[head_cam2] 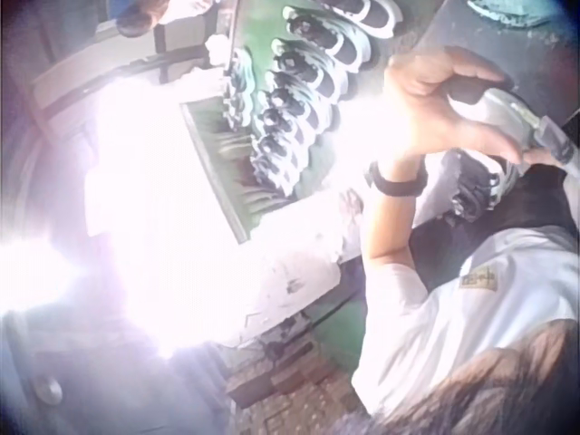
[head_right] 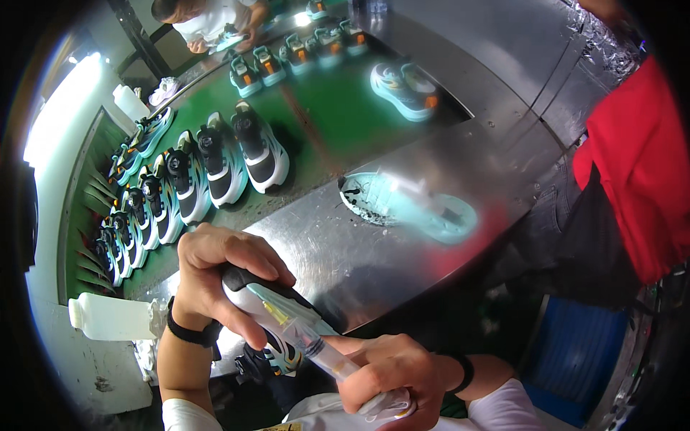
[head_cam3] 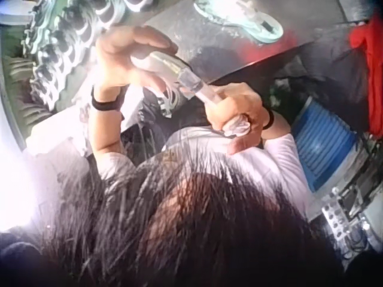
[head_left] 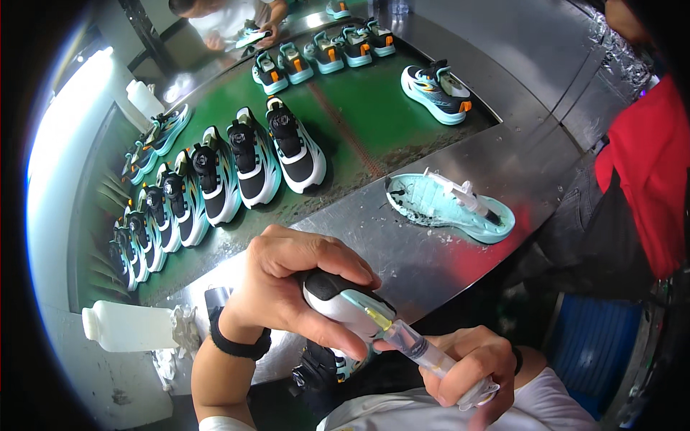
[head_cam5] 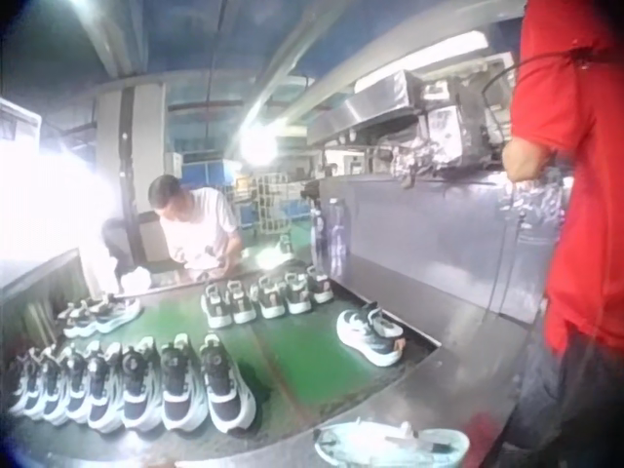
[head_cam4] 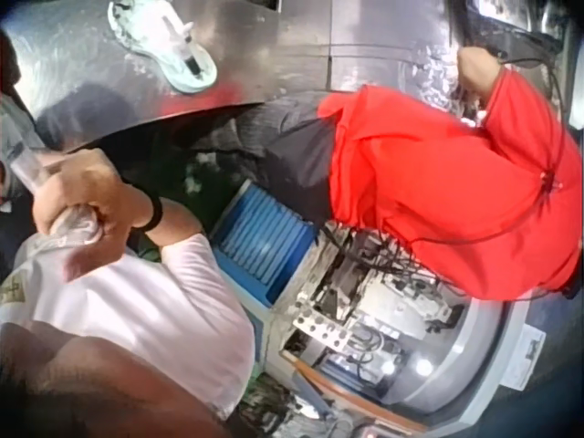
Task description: Injecting glue into shoe midsoles using a syringe on an assembly line.
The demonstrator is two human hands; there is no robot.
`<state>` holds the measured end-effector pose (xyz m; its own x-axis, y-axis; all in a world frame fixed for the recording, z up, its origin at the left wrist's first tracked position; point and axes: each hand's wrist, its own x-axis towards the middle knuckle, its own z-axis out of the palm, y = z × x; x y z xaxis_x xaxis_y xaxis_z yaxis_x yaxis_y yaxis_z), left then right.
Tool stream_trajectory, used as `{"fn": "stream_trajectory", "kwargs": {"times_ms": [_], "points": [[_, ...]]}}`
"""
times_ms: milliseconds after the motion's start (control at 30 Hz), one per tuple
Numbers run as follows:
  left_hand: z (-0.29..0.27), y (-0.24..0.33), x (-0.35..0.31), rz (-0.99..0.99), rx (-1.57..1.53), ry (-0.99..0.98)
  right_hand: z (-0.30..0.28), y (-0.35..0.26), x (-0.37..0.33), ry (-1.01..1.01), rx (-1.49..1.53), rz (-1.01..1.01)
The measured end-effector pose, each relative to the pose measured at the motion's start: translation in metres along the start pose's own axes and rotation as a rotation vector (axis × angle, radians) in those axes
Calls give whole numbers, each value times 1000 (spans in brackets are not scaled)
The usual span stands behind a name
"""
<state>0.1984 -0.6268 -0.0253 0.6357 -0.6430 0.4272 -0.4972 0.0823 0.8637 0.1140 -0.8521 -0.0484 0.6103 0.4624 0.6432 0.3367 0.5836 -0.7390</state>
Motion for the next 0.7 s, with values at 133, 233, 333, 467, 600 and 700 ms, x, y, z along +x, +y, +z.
{"fn": "stream_trajectory", "kwargs": {"times_ms": [133,233,333,467,600,700], "points": [[1,-2,-2,33,16,-1,3,1,-1,46,31,11],[3,-3,-2,33,29,11,4,-2,1,36,7,38],[4,-2,0,38,46,8,3,-6,3,31,13,64],[9,0,5,45,66,-19,-2,-1,-15,10,45,123],[10,-3,5,39,80,-14,-1,-5,-9,35,46,181],[8,-10,1,42,18,6,0,0,-12,53,62,190]]}}
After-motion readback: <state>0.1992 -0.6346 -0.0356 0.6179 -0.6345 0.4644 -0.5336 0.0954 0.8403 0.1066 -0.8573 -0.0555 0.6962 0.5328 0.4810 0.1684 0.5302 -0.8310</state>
